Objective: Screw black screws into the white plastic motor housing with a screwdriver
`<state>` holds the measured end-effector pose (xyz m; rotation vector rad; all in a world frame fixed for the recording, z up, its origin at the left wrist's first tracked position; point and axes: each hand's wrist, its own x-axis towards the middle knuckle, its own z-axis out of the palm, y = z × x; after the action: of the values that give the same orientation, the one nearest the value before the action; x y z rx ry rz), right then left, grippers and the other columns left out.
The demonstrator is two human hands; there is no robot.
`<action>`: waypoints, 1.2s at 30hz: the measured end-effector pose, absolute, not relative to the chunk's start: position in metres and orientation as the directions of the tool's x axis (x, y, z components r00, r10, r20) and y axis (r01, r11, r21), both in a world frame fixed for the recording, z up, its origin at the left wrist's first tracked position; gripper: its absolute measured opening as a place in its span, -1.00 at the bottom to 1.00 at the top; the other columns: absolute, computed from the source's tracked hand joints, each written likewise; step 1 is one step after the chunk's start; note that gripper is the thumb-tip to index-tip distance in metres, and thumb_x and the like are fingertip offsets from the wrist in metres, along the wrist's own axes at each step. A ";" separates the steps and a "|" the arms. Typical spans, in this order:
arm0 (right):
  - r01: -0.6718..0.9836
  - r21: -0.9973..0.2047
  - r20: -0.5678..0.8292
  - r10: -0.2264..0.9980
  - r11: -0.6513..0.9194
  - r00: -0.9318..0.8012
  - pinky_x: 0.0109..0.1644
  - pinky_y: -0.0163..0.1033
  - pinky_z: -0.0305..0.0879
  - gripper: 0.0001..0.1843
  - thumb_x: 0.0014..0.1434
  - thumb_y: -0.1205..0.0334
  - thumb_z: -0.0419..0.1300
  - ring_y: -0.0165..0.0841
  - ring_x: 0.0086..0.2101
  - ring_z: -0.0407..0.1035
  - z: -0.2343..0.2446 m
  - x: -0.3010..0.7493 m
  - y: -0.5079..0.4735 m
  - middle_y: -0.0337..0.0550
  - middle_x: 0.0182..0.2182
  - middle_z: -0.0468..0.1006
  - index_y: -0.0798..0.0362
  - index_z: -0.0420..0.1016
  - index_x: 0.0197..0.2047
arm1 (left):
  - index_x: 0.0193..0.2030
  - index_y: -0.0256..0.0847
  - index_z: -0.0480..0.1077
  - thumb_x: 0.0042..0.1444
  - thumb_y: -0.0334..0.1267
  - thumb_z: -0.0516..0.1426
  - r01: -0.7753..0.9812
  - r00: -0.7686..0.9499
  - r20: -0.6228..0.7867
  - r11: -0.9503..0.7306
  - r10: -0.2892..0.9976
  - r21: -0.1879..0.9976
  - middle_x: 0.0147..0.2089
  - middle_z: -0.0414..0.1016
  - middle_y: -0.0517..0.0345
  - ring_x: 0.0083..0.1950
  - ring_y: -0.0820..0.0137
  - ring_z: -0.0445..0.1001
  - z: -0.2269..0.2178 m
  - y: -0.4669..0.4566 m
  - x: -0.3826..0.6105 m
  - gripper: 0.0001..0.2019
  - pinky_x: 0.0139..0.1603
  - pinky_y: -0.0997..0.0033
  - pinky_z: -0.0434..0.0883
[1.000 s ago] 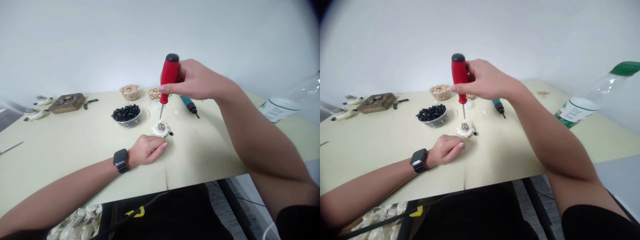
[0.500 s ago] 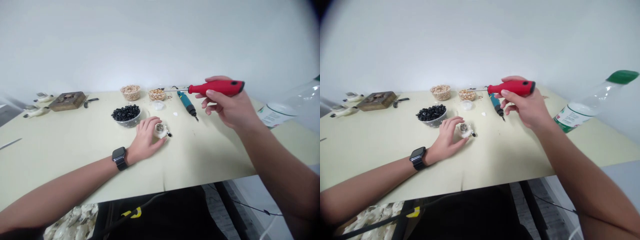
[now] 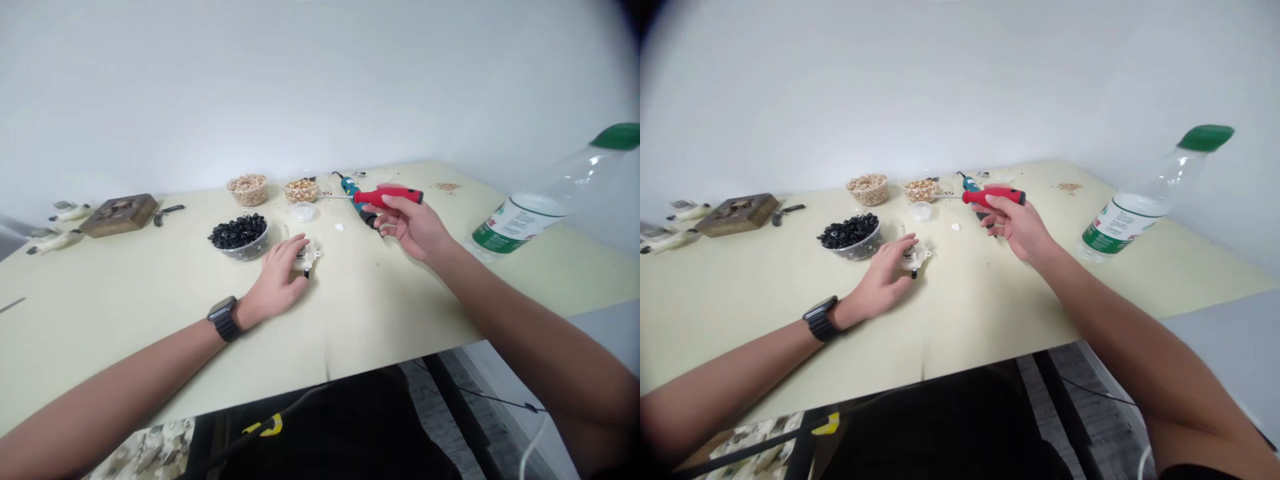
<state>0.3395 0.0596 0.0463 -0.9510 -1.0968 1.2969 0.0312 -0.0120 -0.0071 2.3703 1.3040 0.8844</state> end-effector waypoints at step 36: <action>-0.172 -0.985 0.085 0.944 0.031 -0.319 -0.35 -0.29 0.51 -0.42 0.20 0.01 0.57 -0.32 -0.29 0.52 0.032 0.330 0.048 -0.03 -0.05 0.73 -0.14 0.61 0.24 | 0.01 -0.22 0.33 0.39 0.04 0.08 0.906 0.412 0.173 -0.423 0.895 0.030 -0.08 0.58 -0.13 -0.19 0.09 0.60 0.041 -0.023 0.006 -0.66 -0.22 0.15 0.48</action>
<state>0.3301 0.0484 0.0325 -0.8666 -1.3434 1.4742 0.0062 -0.0229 0.0410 2.6963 1.7214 0.2614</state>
